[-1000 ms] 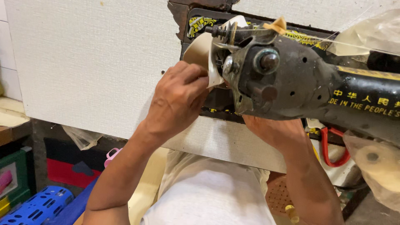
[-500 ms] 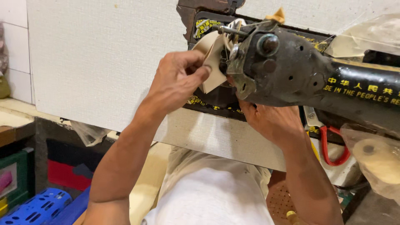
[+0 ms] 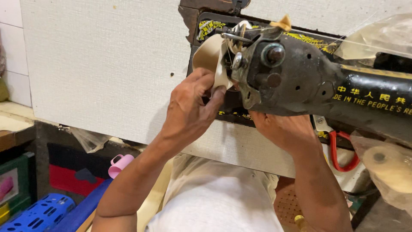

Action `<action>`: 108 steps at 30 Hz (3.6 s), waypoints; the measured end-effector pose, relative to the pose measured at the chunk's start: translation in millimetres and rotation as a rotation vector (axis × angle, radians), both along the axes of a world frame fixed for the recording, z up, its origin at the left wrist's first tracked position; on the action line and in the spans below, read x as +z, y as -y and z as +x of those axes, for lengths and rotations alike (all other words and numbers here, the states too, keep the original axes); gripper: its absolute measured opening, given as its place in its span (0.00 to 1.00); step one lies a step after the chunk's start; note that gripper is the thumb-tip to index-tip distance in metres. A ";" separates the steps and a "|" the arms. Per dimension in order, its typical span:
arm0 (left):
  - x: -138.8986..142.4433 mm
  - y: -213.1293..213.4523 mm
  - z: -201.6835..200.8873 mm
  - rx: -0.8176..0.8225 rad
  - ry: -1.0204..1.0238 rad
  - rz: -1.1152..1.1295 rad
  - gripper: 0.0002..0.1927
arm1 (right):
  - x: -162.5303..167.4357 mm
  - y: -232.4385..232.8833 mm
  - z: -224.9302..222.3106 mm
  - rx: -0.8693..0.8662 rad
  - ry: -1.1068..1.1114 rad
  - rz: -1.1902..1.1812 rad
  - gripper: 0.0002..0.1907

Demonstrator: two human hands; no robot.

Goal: The person sews a curved white shoe component under the needle of an industrial sewing machine, guiding and rotating the piece with both hands as it stitches along the edge. They then pull the piece free, lift it from the machine, and trim the loose thread with scissors.

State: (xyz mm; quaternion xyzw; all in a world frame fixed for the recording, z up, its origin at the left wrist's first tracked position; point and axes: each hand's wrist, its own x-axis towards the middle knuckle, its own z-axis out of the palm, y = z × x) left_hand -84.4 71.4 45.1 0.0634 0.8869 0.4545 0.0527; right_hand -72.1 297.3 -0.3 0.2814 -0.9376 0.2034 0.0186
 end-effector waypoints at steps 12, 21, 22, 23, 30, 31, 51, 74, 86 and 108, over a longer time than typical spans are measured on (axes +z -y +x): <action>-6.3 3.4 -1.4 -0.028 -0.050 -0.001 0.05 | 2.8 3.1 -2.0 0.077 -0.202 0.205 0.25; 8.6 6.0 -22.4 -0.045 0.239 -0.003 0.09 | 6.1 6.6 -2.4 0.054 -0.257 0.273 0.25; 9.8 6.6 -29.3 -0.044 0.220 -0.002 0.11 | 8.6 8.8 -3.2 0.002 -0.137 0.143 0.23; 10.2 7.4 -36.6 -0.040 0.205 -0.001 0.12 | 11.5 11.0 -3.8 -0.047 -0.013 0.010 0.22; -3.1 16.1 -60.3 -0.067 0.283 -0.018 0.14 | 26.7 19.5 -6.3 -0.111 0.108 -0.132 0.20; -6.2 18.7 -60.0 0.000 0.356 0.094 0.13 | 27.2 19.5 -6.5 -0.126 0.127 -0.116 0.20; -21.3 17.8 7.1 -0.003 0.393 0.341 0.15 | 2.9 6.9 -3.1 -0.138 0.193 -0.076 0.14; -22.2 13.2 10.3 0.139 0.450 0.360 0.11 | 0.4 0.5 0.3 -0.027 0.060 -0.059 0.17; -9.7 12.0 15.6 0.090 0.330 0.172 0.11 | 0.2 3.9 3.5 -0.049 -0.024 -0.019 0.19; -0.7 -15.6 28.4 -0.255 -0.458 -0.719 0.18 | 7.5 1.4 6.9 -0.025 0.039 -0.012 0.19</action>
